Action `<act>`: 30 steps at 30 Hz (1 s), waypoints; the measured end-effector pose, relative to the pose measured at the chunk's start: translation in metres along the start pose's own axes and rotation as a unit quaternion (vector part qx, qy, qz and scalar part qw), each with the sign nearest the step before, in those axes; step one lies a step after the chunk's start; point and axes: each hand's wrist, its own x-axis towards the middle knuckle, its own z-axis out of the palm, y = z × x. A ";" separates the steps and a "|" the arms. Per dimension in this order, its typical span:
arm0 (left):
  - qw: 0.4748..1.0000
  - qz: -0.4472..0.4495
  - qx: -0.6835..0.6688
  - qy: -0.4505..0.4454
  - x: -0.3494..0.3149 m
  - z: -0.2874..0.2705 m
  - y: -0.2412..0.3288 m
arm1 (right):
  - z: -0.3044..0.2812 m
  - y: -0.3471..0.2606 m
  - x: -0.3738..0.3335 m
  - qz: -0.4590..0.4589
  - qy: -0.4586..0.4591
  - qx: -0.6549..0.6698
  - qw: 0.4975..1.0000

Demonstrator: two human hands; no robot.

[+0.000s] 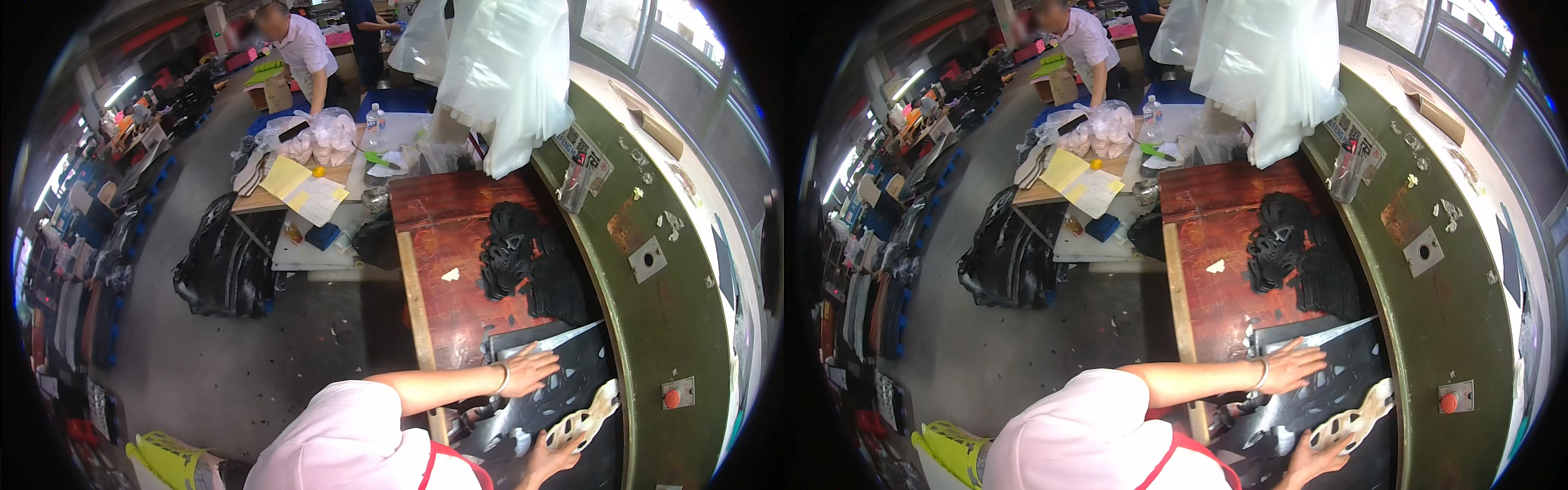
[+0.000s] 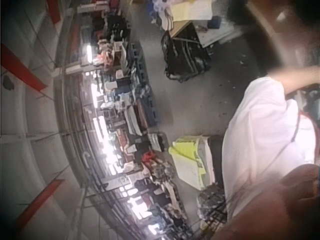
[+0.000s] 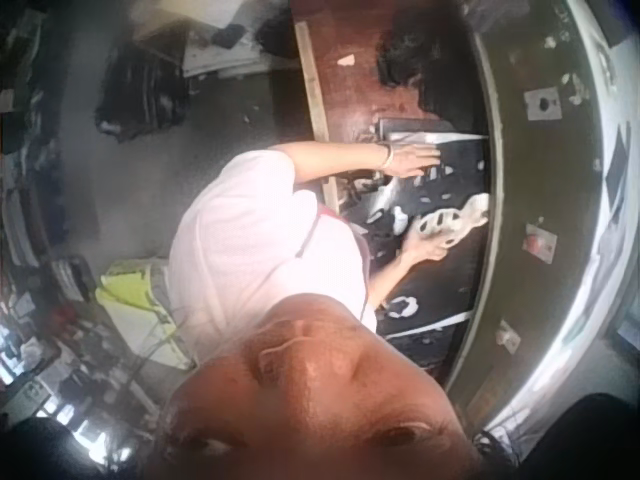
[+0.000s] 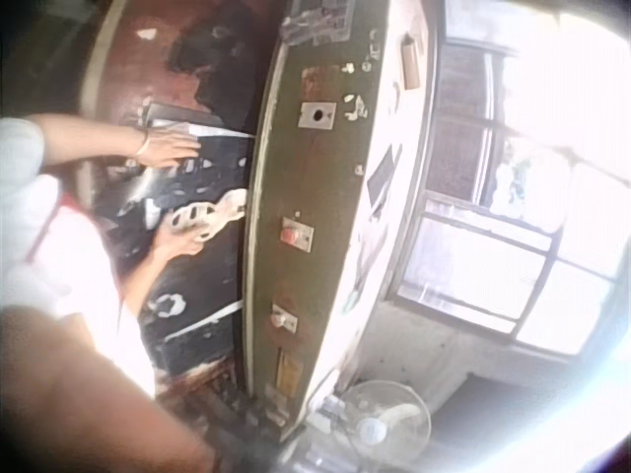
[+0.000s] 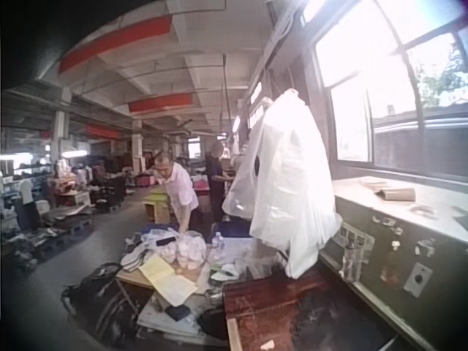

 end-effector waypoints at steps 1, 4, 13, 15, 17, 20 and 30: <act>0.998 0.000 0.038 -0.055 -0.007 0.005 -0.001 | -0.001 -0.005 -0.007 0.010 -0.014 0.048 0.999; 0.990 0.022 0.131 -0.039 -0.028 0.010 -0.001 | -0.021 -0.011 -0.020 -0.044 0.014 0.187 0.981; 0.976 0.015 0.188 -0.106 -0.040 -0.030 -0.006 | -0.129 0.047 -0.050 0.273 -0.002 0.654 0.706; 0.982 0.039 0.170 -0.075 -0.043 -0.030 -0.007 | -0.148 0.062 -0.077 0.266 0.069 0.619 0.736; 0.982 0.042 0.169 -0.068 -0.044 -0.028 -0.007 | -0.171 0.080 -0.105 0.265 0.144 0.590 0.749; 0.981 0.042 0.175 -0.070 -0.045 -0.025 -0.009 | -0.195 0.110 -0.143 0.227 0.215 0.686 0.657; 0.980 0.063 0.179 -0.059 -0.045 -0.023 -0.008 | -0.195 0.156 -0.201 0.258 0.376 0.871 0.181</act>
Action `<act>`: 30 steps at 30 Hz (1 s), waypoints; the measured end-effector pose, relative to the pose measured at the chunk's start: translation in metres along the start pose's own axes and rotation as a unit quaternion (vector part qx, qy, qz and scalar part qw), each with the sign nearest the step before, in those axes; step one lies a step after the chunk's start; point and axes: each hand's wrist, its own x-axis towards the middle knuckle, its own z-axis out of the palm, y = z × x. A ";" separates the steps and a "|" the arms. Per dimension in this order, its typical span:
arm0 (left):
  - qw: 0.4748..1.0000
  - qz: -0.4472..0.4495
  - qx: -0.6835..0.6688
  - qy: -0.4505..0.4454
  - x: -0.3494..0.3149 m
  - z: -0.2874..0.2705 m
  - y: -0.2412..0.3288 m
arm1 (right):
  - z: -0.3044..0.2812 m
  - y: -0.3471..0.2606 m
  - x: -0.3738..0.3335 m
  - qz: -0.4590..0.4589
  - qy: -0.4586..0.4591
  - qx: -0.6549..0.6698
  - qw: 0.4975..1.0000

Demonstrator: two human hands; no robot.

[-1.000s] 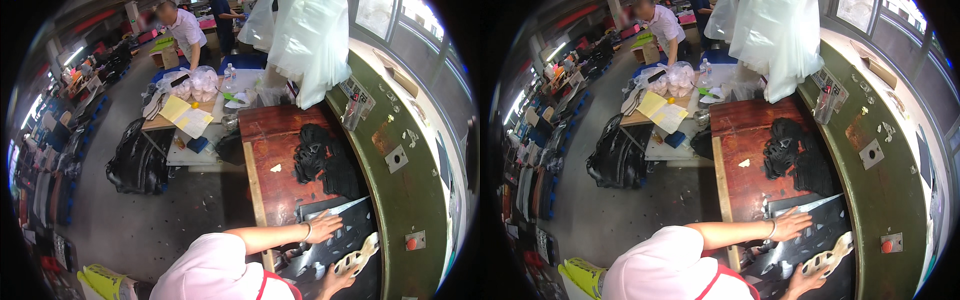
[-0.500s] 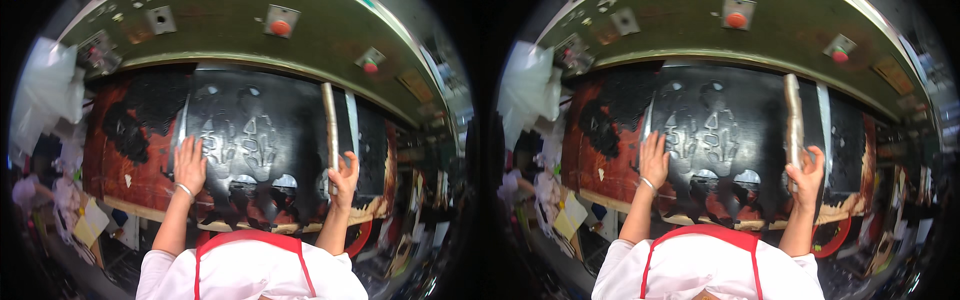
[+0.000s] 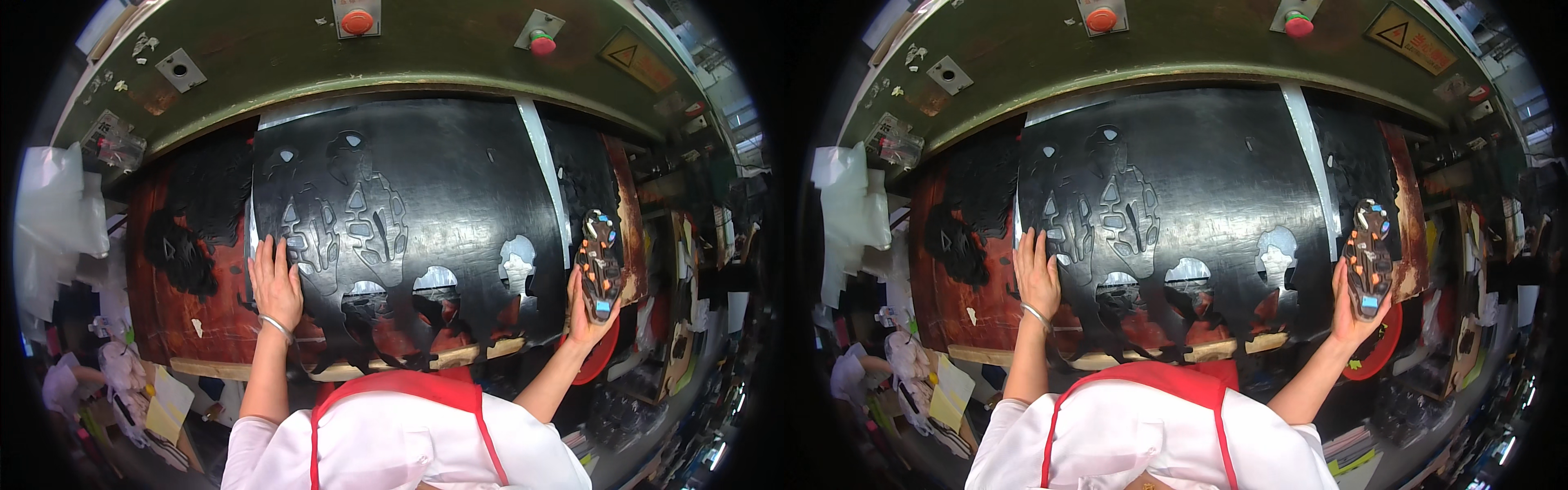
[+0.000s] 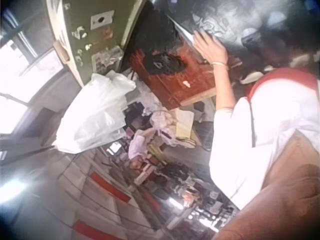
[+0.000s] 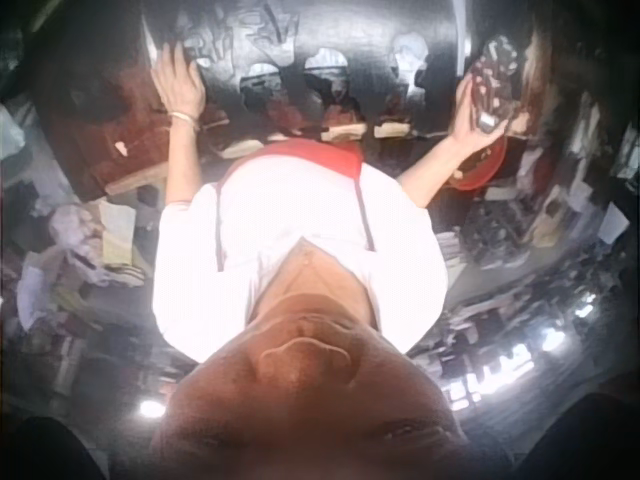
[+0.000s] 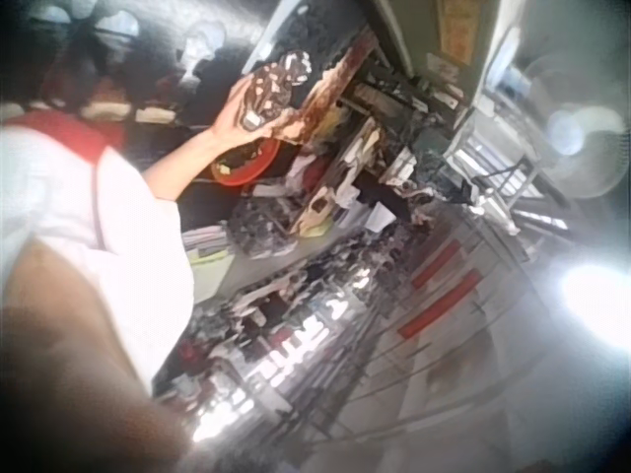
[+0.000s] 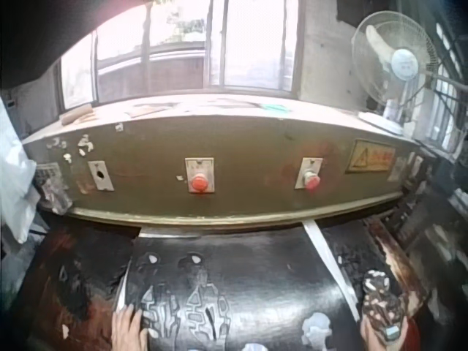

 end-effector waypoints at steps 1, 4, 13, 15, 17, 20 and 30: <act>1.000 -0.003 -0.002 0.000 0.000 0.000 0.000 | 0.004 0.005 0.000 0.010 -0.011 -0.039 0.999; 1.000 -0.006 0.003 0.003 0.000 0.001 0.001 | 0.008 0.041 -0.004 -0.114 0.000 -0.292 0.949; 1.000 -0.008 -0.010 0.011 0.001 -0.003 0.003 | 0.037 0.157 0.009 -0.007 -0.081 -0.675 0.733; 1.000 -0.015 -0.014 0.007 0.001 -0.004 0.004 | 0.030 0.196 0.032 -0.094 -0.213 -0.768 0.596; 0.999 -0.023 -0.021 0.009 0.002 -0.004 0.004 | 0.018 0.223 0.039 -0.229 -0.314 -0.823 0.415; 1.000 -0.023 -0.018 0.012 0.004 -0.004 0.007 | 0.002 0.238 0.043 -0.241 -0.294 -0.839 0.390; 0.999 -0.016 -0.012 0.033 0.054 0.004 0.007 | 0.011 0.261 0.092 -0.253 -0.293 -0.840 0.380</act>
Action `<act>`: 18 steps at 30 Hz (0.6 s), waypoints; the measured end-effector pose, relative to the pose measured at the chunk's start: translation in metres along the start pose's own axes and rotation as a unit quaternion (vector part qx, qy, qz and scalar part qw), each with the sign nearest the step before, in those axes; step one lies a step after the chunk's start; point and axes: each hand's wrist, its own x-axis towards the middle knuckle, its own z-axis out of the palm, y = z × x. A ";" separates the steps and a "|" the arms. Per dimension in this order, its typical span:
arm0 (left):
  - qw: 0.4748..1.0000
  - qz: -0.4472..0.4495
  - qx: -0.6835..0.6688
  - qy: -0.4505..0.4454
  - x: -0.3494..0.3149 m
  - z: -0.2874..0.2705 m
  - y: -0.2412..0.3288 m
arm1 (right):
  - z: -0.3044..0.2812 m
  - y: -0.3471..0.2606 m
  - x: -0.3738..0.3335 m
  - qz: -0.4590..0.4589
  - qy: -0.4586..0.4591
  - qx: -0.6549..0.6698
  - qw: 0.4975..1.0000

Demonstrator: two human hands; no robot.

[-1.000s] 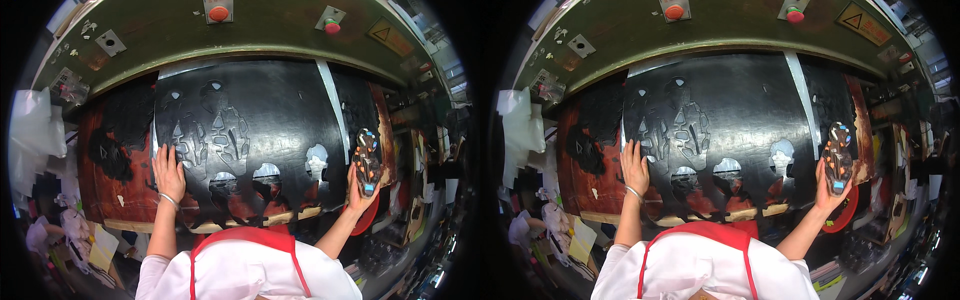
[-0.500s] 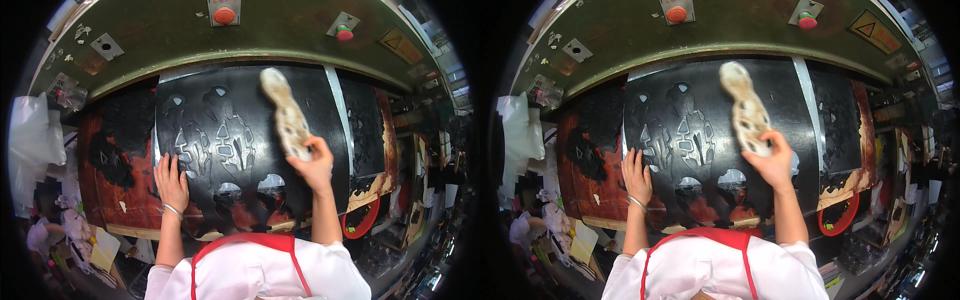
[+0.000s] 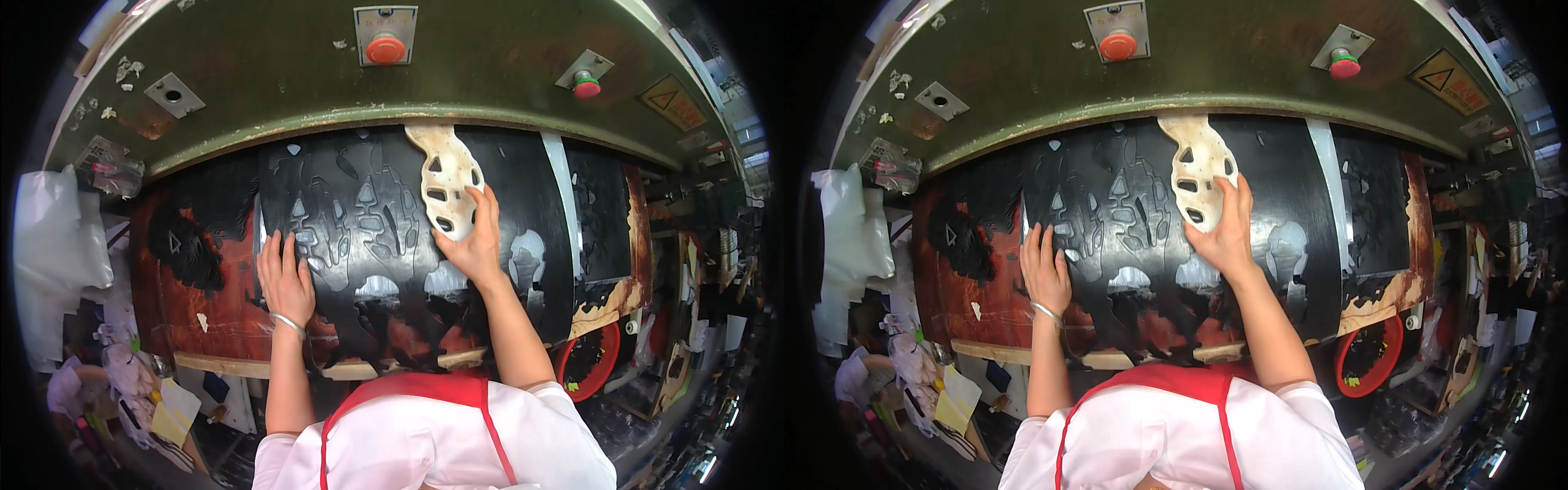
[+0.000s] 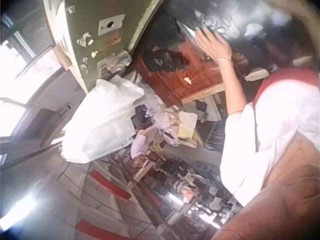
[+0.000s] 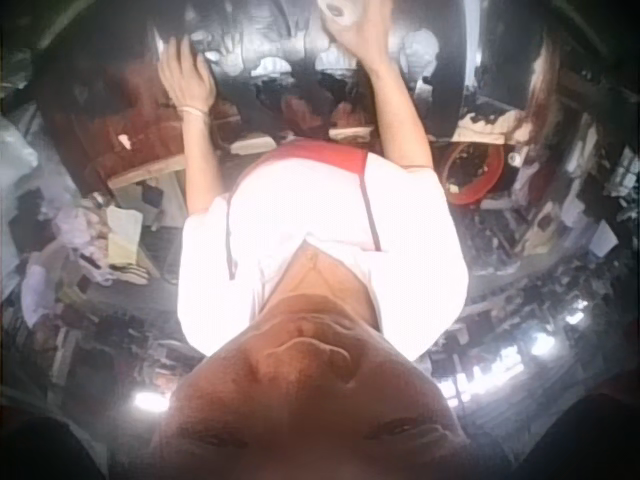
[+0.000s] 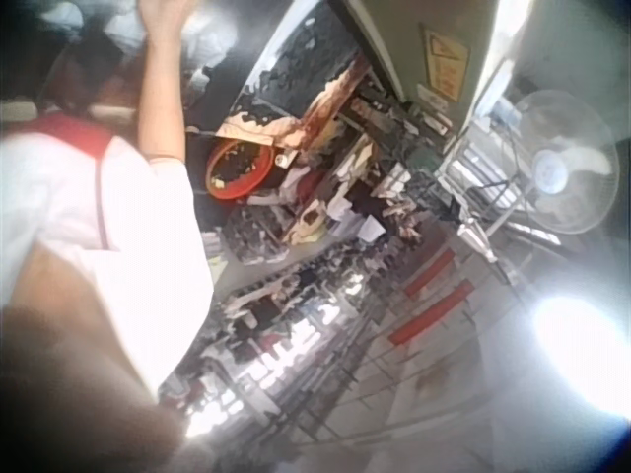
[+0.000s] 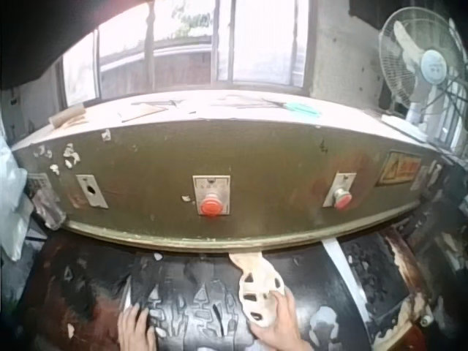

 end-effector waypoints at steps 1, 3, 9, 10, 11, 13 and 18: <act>1.000 -0.003 -0.013 0.015 0.012 0.006 -0.004 | 0.006 0.004 0.013 -0.015 -0.021 0.019 0.999; 0.997 -0.002 -0.064 0.029 0.035 0.016 -0.016 | 0.013 0.015 0.035 0.018 -0.032 0.061 0.997; 0.925 -0.129 -0.343 0.102 0.062 0.013 -0.058 | -0.027 0.051 0.086 0.175 0.105 0.173 0.964; 0.928 -0.150 -0.322 0.111 0.055 0.009 -0.060 | -0.042 0.056 0.099 0.188 0.134 0.120 0.966; 0.935 -0.190 -0.278 0.108 0.047 0.006 -0.059 | -0.054 0.060 0.113 0.115 0.194 0.095 0.970; 0.938 -0.239 -0.240 0.067 0.031 0.007 -0.053 | -0.073 0.067 0.150 0.031 0.269 -0.020 0.962; 0.982 -0.171 -0.051 0.065 0.033 0.044 -0.042 | -0.059 0.070 0.200 0.024 0.262 -0.101 0.960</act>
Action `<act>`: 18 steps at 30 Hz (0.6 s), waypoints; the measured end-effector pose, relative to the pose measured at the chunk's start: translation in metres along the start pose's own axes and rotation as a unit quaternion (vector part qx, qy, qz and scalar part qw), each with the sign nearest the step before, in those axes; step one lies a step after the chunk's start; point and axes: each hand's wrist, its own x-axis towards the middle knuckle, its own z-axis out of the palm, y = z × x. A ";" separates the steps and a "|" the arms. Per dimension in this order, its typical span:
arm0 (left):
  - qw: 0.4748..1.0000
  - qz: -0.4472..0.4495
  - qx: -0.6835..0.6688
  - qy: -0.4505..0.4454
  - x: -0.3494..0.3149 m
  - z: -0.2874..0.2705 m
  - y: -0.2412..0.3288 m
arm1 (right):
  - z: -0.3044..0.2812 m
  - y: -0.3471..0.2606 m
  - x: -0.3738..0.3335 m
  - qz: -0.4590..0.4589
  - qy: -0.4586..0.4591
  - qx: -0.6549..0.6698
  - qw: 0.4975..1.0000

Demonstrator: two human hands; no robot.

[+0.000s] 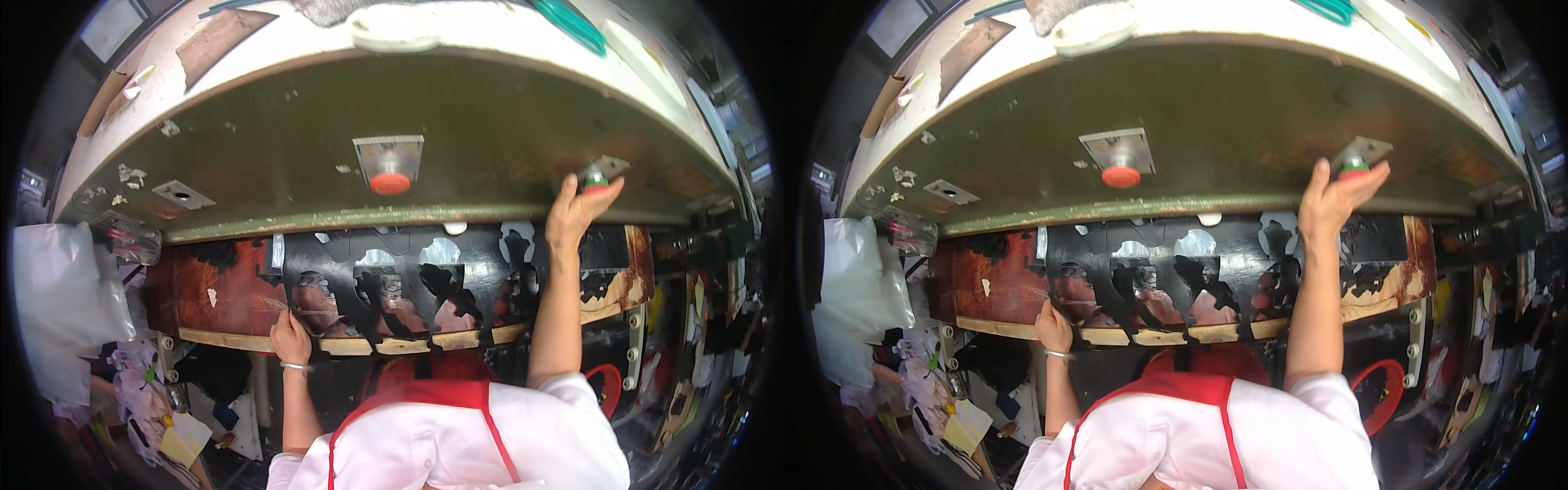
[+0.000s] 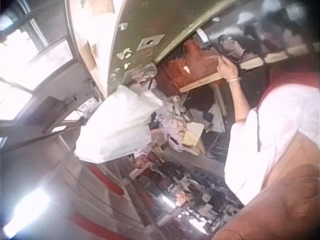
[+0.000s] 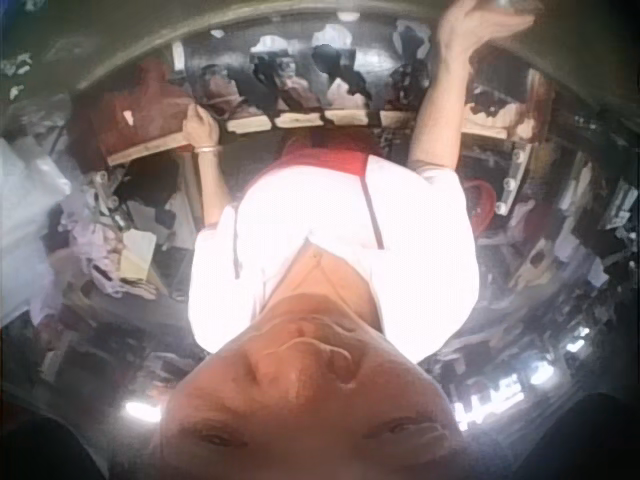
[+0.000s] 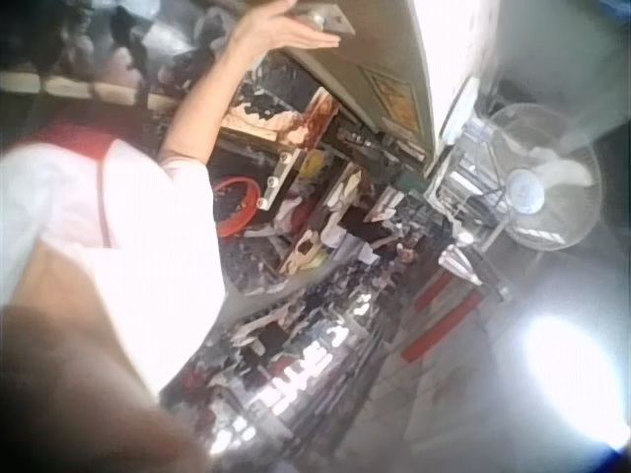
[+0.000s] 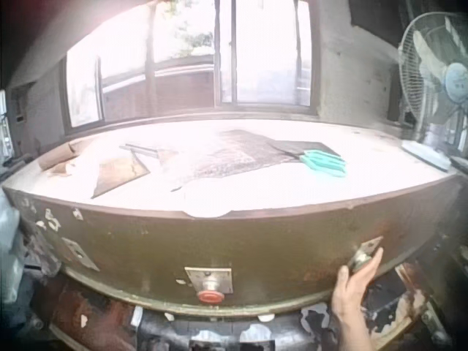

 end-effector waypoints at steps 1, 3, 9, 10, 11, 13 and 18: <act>1.000 -0.014 0.011 0.001 0.008 0.007 -0.001 | 0.004 0.000 -0.003 -0.022 0.030 0.011 0.999; 0.999 0.006 0.039 0.020 0.022 0.013 0.001 | 0.008 0.002 -0.011 -0.014 0.043 0.036 0.998; 0.999 -0.042 0.018 0.002 0.034 0.005 0.021 | -0.018 0.022 -0.017 -0.067 0.008 -0.049 0.997; 0.997 -0.069 0.009 -0.015 0.031 0.002 0.022 | -0.034 0.029 -0.020 -0.049 -0.030 -0.012 0.998; 0.999 -0.052 -0.003 0.011 0.027 0.003 0.024 | -0.045 0.036 -0.028 -0.050 -0.054 -0.037 0.997; 0.997 0.011 0.066 0.029 0.017 0.002 0.023 | -0.075 0.060 -0.049 0.101 -0.151 -0.076 0.980; 0.995 -0.057 -0.068 0.055 0.007 0.008 0.019 | -0.104 0.146 -0.110 0.092 -0.092 -0.037 0.991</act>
